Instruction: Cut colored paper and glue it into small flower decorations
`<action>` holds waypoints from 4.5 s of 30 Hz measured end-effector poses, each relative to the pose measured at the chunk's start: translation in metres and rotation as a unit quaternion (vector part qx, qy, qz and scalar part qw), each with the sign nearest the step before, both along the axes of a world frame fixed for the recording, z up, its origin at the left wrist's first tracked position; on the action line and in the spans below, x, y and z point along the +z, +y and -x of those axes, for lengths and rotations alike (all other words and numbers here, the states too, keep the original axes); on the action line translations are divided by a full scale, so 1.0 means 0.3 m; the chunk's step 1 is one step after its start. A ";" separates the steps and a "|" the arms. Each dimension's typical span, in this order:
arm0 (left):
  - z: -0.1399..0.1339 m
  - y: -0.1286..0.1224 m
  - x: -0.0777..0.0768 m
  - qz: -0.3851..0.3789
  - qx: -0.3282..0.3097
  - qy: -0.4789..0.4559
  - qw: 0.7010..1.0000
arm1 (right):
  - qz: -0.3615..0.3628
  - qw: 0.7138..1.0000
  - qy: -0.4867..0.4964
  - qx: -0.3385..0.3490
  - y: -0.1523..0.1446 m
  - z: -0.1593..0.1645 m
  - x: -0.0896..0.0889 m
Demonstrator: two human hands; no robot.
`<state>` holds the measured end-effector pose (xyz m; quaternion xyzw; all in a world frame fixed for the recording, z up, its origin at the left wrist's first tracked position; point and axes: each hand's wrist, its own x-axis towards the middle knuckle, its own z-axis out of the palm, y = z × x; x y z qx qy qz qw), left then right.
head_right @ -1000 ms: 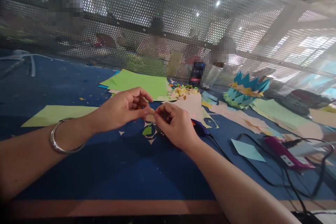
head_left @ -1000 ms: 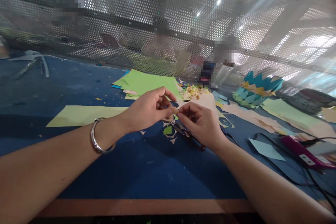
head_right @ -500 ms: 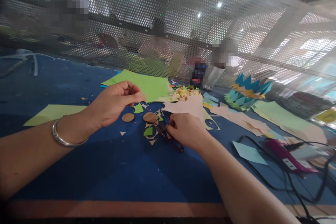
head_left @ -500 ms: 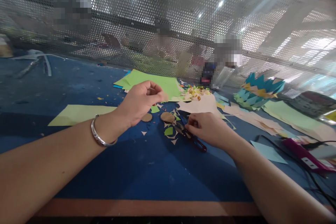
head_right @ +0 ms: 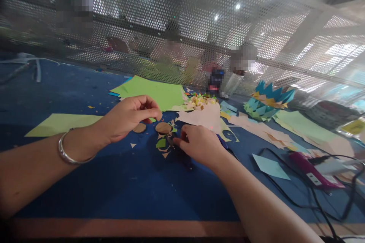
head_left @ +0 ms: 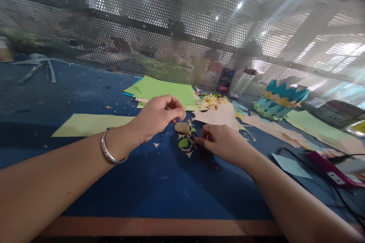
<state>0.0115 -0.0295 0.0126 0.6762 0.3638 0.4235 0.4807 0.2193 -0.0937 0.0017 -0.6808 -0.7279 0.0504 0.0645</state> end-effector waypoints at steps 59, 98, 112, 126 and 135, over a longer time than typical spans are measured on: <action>-0.047 -0.048 -0.001 0.263 -0.096 -0.240 0.930 | -0.117 0.881 0.455 0.052 -0.017 0.061 -0.044; -0.038 -0.063 -0.007 0.244 -0.097 -0.198 0.944 | -0.033 0.811 0.580 0.074 -0.013 0.071 -0.034; -0.032 -0.062 0.005 0.236 -0.119 -0.171 0.949 | -0.038 0.823 0.561 0.080 -0.015 0.063 -0.036; -0.028 -0.064 0.004 0.133 -0.144 -0.116 0.974 | -0.027 0.834 0.543 0.092 -0.010 0.045 -0.038; -0.025 -0.057 0.001 0.111 -0.129 -0.119 0.978 | -0.022 0.839 0.534 0.102 -0.013 0.046 -0.041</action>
